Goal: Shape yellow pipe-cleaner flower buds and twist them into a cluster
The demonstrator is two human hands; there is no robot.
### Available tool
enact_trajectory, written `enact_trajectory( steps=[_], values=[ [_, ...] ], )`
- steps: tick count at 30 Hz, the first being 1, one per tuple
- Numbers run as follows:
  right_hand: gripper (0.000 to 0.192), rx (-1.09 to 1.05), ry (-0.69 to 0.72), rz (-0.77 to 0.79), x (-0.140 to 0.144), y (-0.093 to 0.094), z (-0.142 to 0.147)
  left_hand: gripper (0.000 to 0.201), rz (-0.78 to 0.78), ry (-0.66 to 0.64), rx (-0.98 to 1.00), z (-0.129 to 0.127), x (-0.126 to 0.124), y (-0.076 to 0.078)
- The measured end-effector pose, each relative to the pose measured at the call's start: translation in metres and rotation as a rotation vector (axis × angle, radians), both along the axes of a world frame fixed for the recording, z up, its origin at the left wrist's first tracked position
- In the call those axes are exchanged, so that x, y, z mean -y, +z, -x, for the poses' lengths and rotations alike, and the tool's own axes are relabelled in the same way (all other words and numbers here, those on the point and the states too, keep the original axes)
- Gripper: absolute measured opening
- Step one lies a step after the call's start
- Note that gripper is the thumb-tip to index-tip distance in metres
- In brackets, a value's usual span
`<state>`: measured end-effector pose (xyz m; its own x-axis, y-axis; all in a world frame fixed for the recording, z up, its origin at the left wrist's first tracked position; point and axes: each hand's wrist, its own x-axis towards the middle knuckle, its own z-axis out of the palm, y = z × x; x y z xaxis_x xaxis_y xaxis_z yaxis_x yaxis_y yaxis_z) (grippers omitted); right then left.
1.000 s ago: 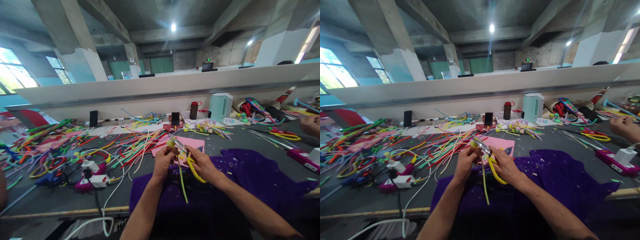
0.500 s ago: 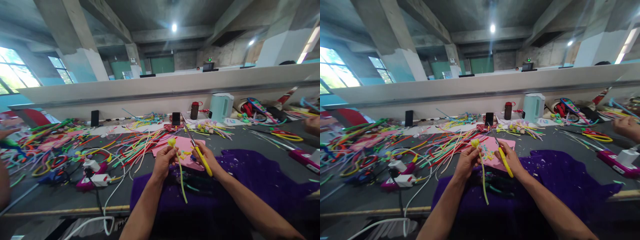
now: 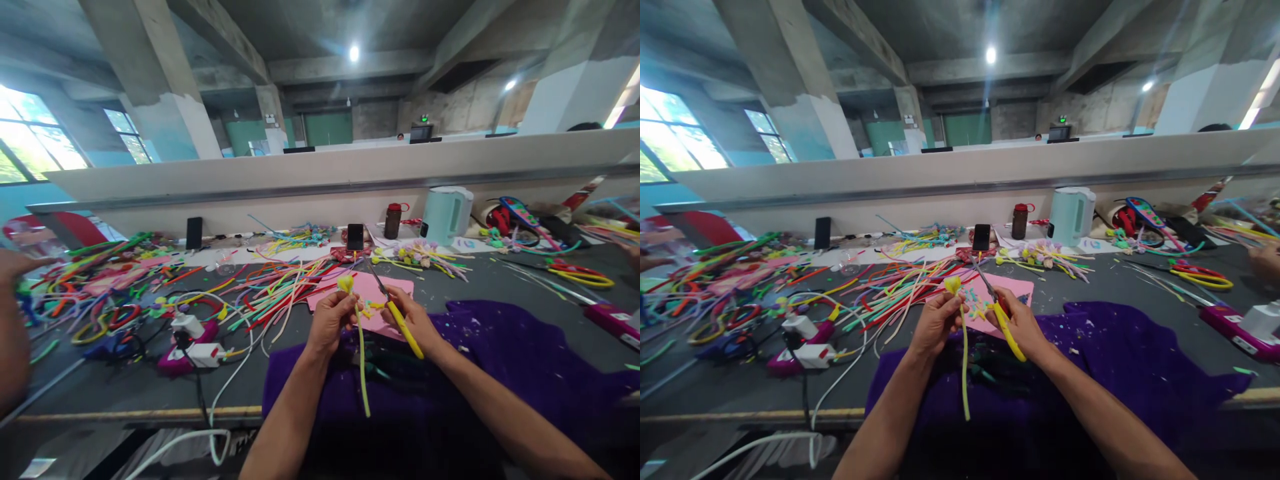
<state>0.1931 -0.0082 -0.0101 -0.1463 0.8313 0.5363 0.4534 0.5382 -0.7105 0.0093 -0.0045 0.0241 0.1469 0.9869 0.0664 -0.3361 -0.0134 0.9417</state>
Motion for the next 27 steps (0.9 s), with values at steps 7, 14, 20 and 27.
enact_trajectory(
  steps=[7,14,20,27],
  values=[
    [0.045,0.057,0.005,0.015,0.010,0.010,0.001,0.030,-0.005,0.020,0.030,0.000,0.000,0.000],
    [0.049,0.090,-0.015,-0.016,0.009,0.007,0.003,0.032,0.028,0.035,0.036,-0.001,-0.002,-0.003],
    [0.049,0.135,-0.010,-0.005,0.012,0.007,0.004,0.031,0.050,0.020,0.064,0.000,-0.004,-0.003],
    [0.050,0.255,0.014,-0.067,0.015,0.002,0.009,0.030,0.040,0.002,0.047,-0.001,-0.005,-0.005]
  ],
)
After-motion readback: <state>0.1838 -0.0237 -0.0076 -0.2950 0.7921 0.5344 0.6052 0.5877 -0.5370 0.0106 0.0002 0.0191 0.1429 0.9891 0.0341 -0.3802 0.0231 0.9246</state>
